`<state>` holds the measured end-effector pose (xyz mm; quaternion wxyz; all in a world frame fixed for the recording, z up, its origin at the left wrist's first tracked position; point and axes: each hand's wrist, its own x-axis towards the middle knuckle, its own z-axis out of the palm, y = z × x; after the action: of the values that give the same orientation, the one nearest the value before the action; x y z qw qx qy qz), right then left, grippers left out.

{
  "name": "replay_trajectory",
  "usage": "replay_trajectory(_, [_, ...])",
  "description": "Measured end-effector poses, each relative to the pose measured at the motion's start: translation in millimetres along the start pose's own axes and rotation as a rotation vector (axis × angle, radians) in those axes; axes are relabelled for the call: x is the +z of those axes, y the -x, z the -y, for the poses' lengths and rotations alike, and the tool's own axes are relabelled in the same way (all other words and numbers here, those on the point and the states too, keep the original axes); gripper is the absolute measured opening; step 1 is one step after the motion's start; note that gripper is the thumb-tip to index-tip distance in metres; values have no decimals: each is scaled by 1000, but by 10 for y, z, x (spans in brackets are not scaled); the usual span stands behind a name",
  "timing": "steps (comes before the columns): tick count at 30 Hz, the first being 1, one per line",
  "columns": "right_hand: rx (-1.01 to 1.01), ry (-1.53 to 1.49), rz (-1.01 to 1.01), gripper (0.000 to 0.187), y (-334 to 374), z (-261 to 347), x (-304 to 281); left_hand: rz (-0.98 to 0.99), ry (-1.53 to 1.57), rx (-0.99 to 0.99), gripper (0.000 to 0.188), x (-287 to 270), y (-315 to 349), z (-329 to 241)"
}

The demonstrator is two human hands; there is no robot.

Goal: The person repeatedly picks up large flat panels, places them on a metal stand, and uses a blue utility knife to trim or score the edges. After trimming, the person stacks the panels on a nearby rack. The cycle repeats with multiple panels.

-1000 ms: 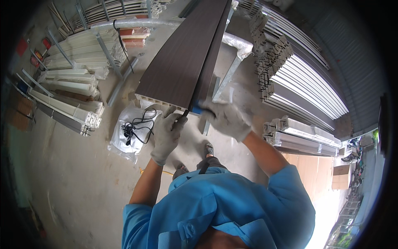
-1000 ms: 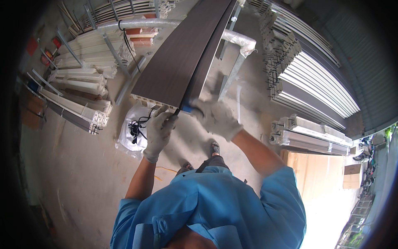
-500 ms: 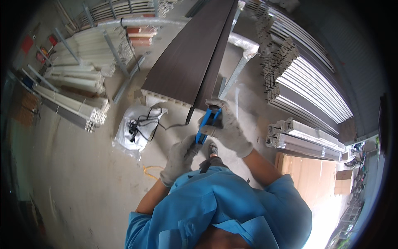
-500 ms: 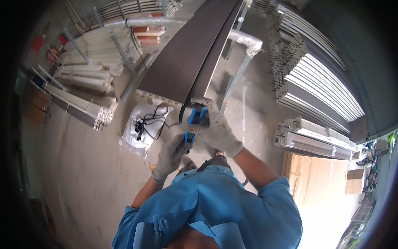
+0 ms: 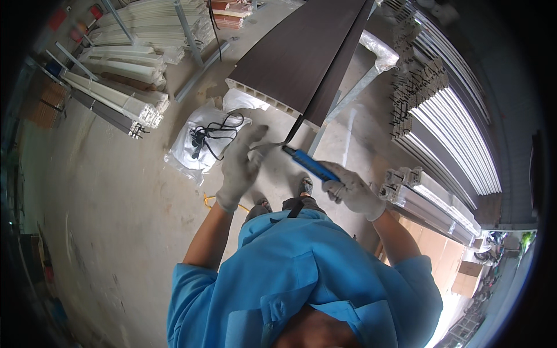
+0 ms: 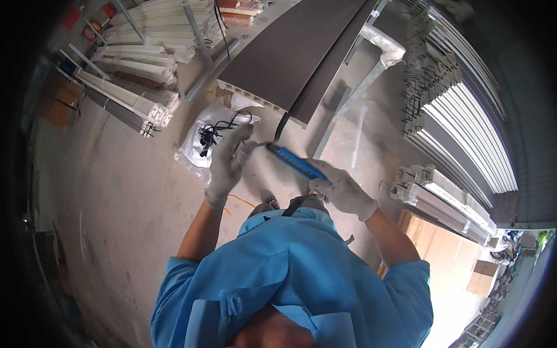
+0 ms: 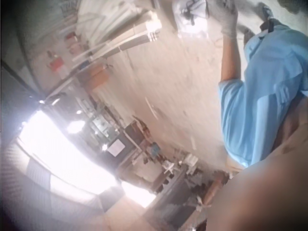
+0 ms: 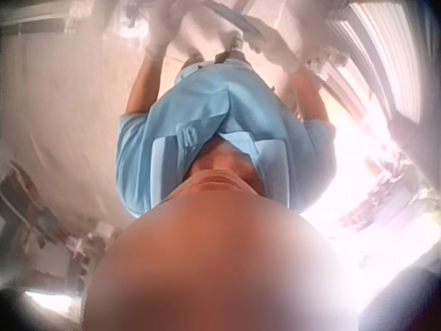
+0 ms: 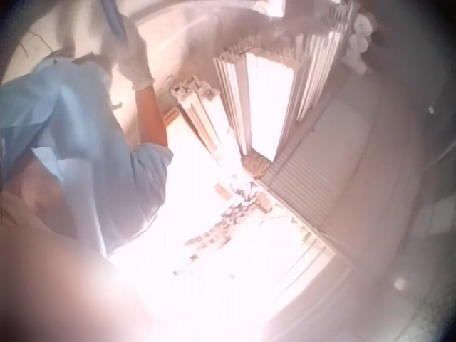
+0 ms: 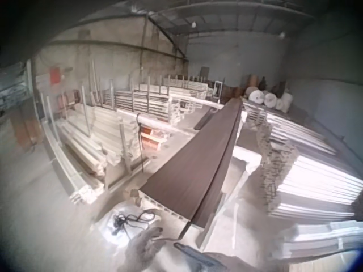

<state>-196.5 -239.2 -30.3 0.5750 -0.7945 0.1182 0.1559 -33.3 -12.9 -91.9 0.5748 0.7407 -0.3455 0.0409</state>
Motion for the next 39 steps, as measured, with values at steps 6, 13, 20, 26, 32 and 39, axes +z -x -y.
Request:
replay_trajectory(6, [-158, 18, -319, 28, 21, -269, 117, 288, 107, -67, 40, 363, 143, 438])
replay_trajectory(13, [-452, 681, -605, 28, -146, -444, 202, 406, 621, -438, 37, 245, 314, 345])
replay_trajectory(20, [-517, 653, -529, 29, -359, -486, 276, 316, 520, -579, 36, 81, 312, 19])
replay_trajectory(26, [-427, 918, -509, 31, -613, -1032, 277, 263, 567, -684, 31, 50, 242, -369])
replay_trajectory(32, [502, 1011, -109, 40, -192, -2040, -185, -35, 532, -139, 31, -601, 268, -670])
replay_trajectory(39, [522, 605, -658, 57, -187, -2102, -422, -326, 32, -310, 20, -1166, 24, -39])
